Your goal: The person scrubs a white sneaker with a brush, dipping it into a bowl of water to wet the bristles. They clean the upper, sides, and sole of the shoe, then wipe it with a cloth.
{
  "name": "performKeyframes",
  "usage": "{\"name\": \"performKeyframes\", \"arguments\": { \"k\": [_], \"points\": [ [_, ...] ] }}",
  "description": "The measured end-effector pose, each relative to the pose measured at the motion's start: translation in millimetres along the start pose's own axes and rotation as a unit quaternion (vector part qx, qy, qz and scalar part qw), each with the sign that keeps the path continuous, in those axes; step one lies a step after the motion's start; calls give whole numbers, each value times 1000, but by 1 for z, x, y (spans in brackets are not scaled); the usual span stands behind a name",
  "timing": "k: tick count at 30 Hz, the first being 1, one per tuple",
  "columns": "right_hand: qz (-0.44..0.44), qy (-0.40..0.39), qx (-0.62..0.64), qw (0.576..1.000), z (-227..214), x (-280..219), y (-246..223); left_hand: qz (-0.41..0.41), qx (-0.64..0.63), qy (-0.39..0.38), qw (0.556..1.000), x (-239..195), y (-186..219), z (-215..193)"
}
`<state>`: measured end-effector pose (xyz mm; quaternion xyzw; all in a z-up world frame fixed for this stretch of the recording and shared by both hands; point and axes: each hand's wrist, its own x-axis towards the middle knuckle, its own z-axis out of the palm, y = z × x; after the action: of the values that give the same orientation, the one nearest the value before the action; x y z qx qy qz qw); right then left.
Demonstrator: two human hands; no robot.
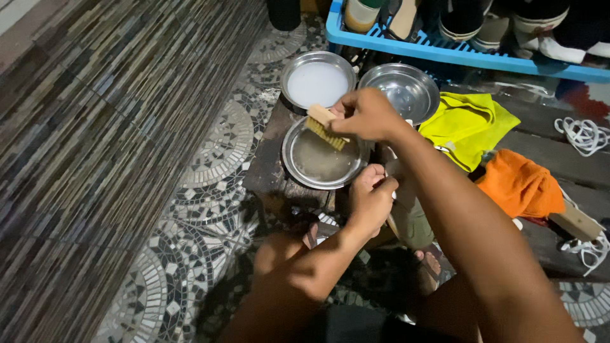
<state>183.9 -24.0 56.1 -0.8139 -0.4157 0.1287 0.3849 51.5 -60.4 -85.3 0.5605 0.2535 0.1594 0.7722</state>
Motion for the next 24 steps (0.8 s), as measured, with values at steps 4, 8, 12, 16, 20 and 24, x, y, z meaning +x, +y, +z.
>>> {"name": "performKeyframes", "arguments": {
  "k": [4,8,12,16,20,24],
  "points": [
    [14,-7,127,992,-3,-5,-20,-5,1,-2,1000,1,-1,1],
    [11,4,185,983,13,3,9,5,0,0,1000,-7,6,-2],
    [19,9,76,997,10,-7,-9,10,24,18,1000,-6,-2,-1],
    [22,-3,128,991,-2,-17,-34,6,8,17,1000,-13,13,-2],
    [31,36,202,978,12,-14,-17,36,3,-3,999,-15,22,4],
    [-33,105,88,990,-9,-19,-3,14,-67,-30,997,-29,43,-1]
  ]
}}
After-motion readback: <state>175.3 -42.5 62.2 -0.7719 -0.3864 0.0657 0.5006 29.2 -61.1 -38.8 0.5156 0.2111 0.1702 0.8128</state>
